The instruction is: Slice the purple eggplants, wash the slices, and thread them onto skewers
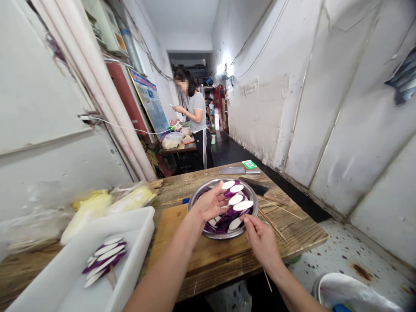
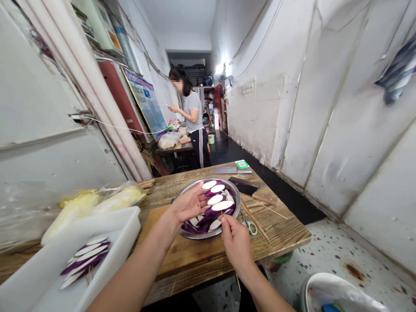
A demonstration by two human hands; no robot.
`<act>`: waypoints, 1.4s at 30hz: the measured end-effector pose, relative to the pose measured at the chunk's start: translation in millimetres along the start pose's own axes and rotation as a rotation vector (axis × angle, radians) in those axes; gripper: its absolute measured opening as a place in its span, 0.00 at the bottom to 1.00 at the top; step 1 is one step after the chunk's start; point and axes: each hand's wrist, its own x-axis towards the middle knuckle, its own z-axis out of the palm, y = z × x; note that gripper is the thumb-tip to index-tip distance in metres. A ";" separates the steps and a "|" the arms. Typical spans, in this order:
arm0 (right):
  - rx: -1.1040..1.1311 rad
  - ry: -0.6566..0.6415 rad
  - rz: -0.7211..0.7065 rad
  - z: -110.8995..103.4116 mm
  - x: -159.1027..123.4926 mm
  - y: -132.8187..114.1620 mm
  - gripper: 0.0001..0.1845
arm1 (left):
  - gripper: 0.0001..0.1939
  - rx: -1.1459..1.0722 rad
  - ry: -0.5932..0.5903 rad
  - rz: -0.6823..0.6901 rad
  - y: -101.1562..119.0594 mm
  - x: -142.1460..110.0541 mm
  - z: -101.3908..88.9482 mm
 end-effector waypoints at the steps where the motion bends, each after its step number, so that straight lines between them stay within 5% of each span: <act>1: -0.031 0.028 -0.025 0.5 -0.6 -1.2 0.21 | 0.15 0.025 0.010 0.009 -2.8 -6.0 5.4; 5: -0.120 0.087 -0.091 5.7 -0.9 -4.9 0.19 | 0.07 0.043 0.065 0.143 -19.1 -19.8 22.1; 13: -0.111 0.075 -0.155 19.1 -3.7 -9.6 0.19 | 0.08 0.010 0.069 0.248 -30.2 -22.3 27.2; 22: -0.103 0.024 -0.227 19.3 -15.8 0.6 0.18 | 0.14 -0.058 0.107 0.382 -7.5 -35.6 24.4; 31: -0.161 0.017 -0.324 15.9 -20.2 -11.0 0.16 | 0.06 -0.072 0.193 0.383 -4.6 -25.3 21.7; 42: -0.236 0.031 -0.262 15.6 -23.0 -9.9 0.16 | 0.05 -0.078 0.247 0.330 -9.8 -12.0 27.1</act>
